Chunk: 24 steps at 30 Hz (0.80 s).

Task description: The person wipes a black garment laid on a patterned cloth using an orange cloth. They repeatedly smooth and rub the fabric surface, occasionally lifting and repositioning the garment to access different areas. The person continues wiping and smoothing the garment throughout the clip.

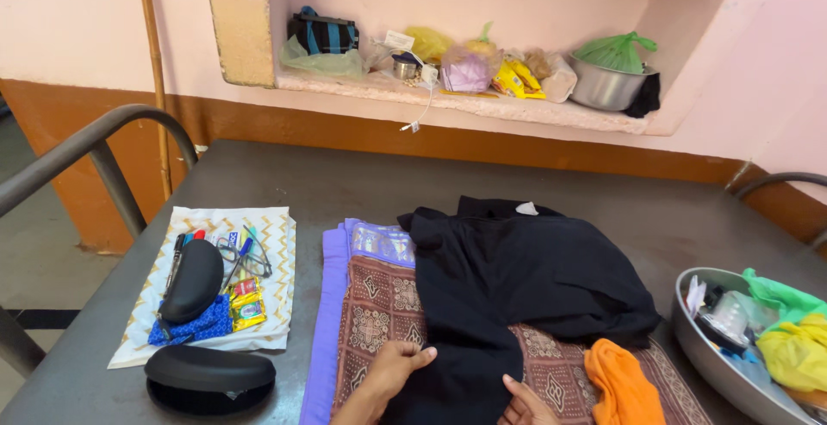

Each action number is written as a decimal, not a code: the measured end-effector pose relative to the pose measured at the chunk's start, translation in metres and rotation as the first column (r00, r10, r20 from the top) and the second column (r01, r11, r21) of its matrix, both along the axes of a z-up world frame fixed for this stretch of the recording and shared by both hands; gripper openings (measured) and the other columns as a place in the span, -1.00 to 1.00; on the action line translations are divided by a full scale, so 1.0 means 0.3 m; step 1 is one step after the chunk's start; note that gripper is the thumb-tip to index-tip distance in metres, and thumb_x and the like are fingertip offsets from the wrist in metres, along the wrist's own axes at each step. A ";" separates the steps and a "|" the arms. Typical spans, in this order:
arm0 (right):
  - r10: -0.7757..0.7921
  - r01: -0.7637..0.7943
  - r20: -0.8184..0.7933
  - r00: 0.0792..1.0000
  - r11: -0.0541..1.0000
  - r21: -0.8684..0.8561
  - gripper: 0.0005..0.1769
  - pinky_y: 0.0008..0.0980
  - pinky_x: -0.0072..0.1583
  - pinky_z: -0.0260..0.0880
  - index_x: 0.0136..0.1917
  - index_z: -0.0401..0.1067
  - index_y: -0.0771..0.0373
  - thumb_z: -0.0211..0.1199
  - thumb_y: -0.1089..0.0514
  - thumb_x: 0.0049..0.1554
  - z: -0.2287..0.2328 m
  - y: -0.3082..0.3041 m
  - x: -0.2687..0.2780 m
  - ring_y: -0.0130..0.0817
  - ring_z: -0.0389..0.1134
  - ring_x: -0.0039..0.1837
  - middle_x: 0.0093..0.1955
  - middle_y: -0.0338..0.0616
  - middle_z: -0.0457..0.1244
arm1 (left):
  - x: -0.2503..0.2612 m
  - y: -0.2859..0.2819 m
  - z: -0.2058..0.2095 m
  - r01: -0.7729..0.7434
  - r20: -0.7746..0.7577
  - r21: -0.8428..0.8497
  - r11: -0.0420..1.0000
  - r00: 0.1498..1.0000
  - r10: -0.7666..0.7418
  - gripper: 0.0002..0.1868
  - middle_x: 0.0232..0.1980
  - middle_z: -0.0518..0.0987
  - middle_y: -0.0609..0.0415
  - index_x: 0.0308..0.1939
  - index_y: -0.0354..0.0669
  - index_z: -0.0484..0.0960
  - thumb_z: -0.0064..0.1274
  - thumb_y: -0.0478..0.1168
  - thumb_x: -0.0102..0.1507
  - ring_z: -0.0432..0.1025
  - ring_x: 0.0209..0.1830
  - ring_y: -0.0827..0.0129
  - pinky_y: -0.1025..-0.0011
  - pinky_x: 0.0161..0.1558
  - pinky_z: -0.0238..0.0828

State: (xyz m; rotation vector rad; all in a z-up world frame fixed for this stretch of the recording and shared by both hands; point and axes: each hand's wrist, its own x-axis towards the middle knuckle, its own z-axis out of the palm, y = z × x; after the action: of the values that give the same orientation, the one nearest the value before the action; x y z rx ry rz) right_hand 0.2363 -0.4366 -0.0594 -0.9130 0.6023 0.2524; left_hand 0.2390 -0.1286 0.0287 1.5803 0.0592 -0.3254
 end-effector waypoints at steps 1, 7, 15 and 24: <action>-0.006 0.006 0.019 1.000 1.000 0.018 -0.39 0.08 0.34 0.35 0.38 0.36 0.12 0.31 0.14 0.05 -0.012 0.000 -0.013 -0.03 0.39 0.30 0.26 0.01 0.38 | -0.009 0.010 -0.005 0.015 0.027 0.002 1.000 1.000 -0.015 -0.66 -0.44 0.57 0.23 -0.43 -0.20 0.67 0.27 0.00 0.25 0.38 -0.36 0.55 0.48 -0.17 0.35; 0.005 -0.007 0.056 0.998 0.999 0.041 -0.37 0.06 0.31 0.37 0.39 0.32 0.26 0.31 0.20 0.05 -0.032 -0.023 -0.062 0.01 0.41 0.28 0.24 0.12 0.38 | -0.113 0.078 -0.008 0.051 0.130 -0.009 0.999 0.990 -0.049 -0.66 -0.32 0.69 0.15 -0.27 -0.30 0.77 0.40 -0.06 0.11 0.54 -0.20 0.49 0.47 -0.02 0.43; 0.111 -0.091 0.193 0.975 0.990 -0.110 -0.36 -0.05 0.06 0.34 0.41 0.28 0.31 0.40 0.32 0.09 -0.053 -0.003 -0.080 -0.10 0.35 -0.06 -0.01 0.09 0.34 | -0.237 0.129 -0.029 0.135 0.335 0.256 0.957 0.916 -0.218 -0.47 0.00 0.68 0.02 0.03 -0.24 0.71 0.42 -0.08 0.05 0.57 0.12 0.25 0.34 0.23 0.42; 0.191 0.287 0.328 0.925 0.212 -0.934 -0.48 -0.17 0.21 0.42 -0.05 0.69 0.44 0.69 0.11 -0.23 -0.132 0.184 -0.163 -0.06 0.38 0.20 0.19 0.05 0.26 | -0.231 0.107 -0.020 0.006 0.416 0.561 0.827 0.863 -0.288 -0.42 0.11 0.57 -0.12 0.15 -0.25 0.63 0.39 -0.16 0.09 0.43 0.19 -0.01 0.21 0.24 0.34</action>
State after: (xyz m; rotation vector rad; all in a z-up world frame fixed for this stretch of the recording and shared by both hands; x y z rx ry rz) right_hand 0.1873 -0.3813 -0.0990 -2.1783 0.3569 -0.4958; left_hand 0.1695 -0.0965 0.0226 2.2084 -0.4065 -0.0134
